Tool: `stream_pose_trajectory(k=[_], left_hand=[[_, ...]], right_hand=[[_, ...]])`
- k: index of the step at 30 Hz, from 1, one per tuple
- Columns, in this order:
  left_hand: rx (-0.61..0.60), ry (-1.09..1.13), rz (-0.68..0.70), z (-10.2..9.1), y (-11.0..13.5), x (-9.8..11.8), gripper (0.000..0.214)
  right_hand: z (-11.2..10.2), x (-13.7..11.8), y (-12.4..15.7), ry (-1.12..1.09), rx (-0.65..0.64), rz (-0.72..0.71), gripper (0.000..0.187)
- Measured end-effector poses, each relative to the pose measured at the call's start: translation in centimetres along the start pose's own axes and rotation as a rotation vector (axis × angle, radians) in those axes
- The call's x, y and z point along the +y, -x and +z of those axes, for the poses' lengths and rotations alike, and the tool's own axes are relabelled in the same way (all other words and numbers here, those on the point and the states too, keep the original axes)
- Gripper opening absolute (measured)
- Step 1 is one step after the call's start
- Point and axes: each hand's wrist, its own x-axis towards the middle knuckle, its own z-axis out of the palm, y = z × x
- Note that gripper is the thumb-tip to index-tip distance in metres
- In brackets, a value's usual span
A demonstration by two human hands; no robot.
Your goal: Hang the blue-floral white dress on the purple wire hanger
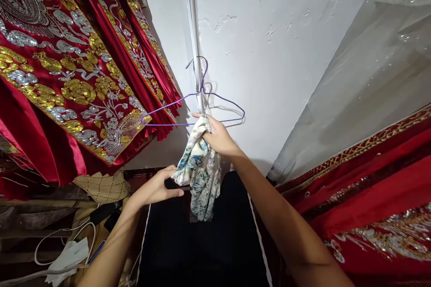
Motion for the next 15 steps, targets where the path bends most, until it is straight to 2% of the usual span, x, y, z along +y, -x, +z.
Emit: stream_pose_trajectory(k=[2, 5, 9, 11, 15], left_hand=[[-0.099, -0.046, -0.133, -0.4, 0.1, -1.3, 0.025], [-0.169, -0.203, -0.347, -0.9, 0.6, -2.6, 0.034], [-0.251, -0.361, -0.474, -1.8, 0.7, -2.9, 0.036], [-0.188, -0.427, -0.506, -2.2, 0.4, -2.8, 0.034], [0.121, -0.528, -0.482, -3.3, -0.4, -2.3, 0.029]], right_hand=[[-0.1, 0.9, -0.5, -0.021, 0.050, -0.012, 0.062], [-0.3, 3.5, -1.4, -0.016, 0.144, -0.003, 0.054], [-0.6, 7.7, -1.5, 0.046, 0.122, 0.065, 0.045], [-1.3, 9.0, -0.9, 0.081, 0.145, 0.059, 0.041], [-4.3, 8.8, 1.0, 0.141, 0.260, 0.027, 0.031]])
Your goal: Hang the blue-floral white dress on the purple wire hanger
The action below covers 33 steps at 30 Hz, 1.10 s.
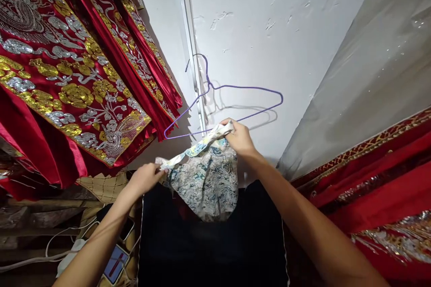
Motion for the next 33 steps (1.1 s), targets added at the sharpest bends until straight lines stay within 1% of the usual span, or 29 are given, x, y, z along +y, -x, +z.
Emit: stream_pose_trajectory(k=[1, 3, 5, 8, 10, 12, 14, 16, 18, 20, 22, 23, 24, 26, 30, 31, 33], left_hand=[[0.101, 0.060, 0.027, -0.5, -0.1, 0.2, 0.026], [0.304, 0.244, 0.137, -1.8, -0.3, 1.0, 0.020], [0.462, 0.415, 0.276, -3.2, -0.5, 2.4, 0.020], [0.591, 0.502, 0.412, -5.1, -0.9, 5.2, 0.021], [0.649, 0.509, 0.457, -6.1, -1.2, 7.0, 0.020], [0.685, 0.493, 0.494, -7.1, -1.6, 8.2, 0.018], [0.700, 0.462, 0.521, -8.2, -2.0, 8.4, 0.017], [0.710, 0.421, 0.512, -9.2, -2.2, 7.5, 0.020], [0.714, 0.385, 0.456, -10.1, -2.2, 5.8, 0.025], [0.721, 0.380, 0.373, -10.6, -1.8, 4.0, 0.027], [0.690, 0.431, 0.309, -10.7, -1.4, 2.9, 0.025], [0.652, 0.476, 0.291, -10.6, -1.2, 2.7, 0.024], [0.603, 0.521, 0.283, -10.4, -1.1, 2.9, 0.024], [0.523, 0.600, 0.293, -10.0, -1.4, 4.1, 0.029], [0.490, 0.777, 0.327, -9.2, -3.1, 7.9, 0.040], [0.475, 0.795, 0.333, -9.1, -3.6, 8.8, 0.039], [0.482, 0.747, 0.353, -8.9, -4.6, 9.9, 0.033]], right_hand=[[-0.9, -0.4, 0.2, 0.011, 0.007, 0.009, 0.029], [-2.4, -1.3, 0.7, 0.036, 0.000, 0.036, 0.027], [-2.9, -2.4, 1.4, 0.054, -0.014, 0.047, 0.027], [-2.1, -3.9, 2.7, 0.070, -0.063, 0.034, 0.028], [-1.1, -4.7, 3.6, 0.075, -0.095, 0.041, 0.028], [-0.2, -5.3, 4.1, 0.098, -0.098, 0.067, 0.028], [0.0, -5.7, 4.2, 0.180, -0.102, 0.093, 0.031], [-0.5, -5.9, 3.8, 0.289, -0.115, 0.097, 0.033], [-1.3, -6.0, 3.2, 0.366, -0.104, 0.089, 0.033], [-1.9, -5.9, 2.8, 0.389, -0.089, 0.085, 0.032], [-1.8, -6.0, 2.7, 0.389, -0.099, 0.090, 0.031], [-1.5, -6.2, 2.9, 0.389, -0.113, 0.094, 0.031], [-1.1, -6.4, 3.1, 0.391, -0.129, 0.096, 0.031], [0.2, -7.2, 3.6, 0.396, -0.165, 0.090, 0.030], [2.4, -9.0, 4.4, 0.368, -0.232, 0.054, 0.028], [2.7, -9.3, 4.6, 0.357, -0.243, 0.053, 0.028], [2.7, -9.7, 4.8, 0.324, -0.266, 0.055, 0.034]])
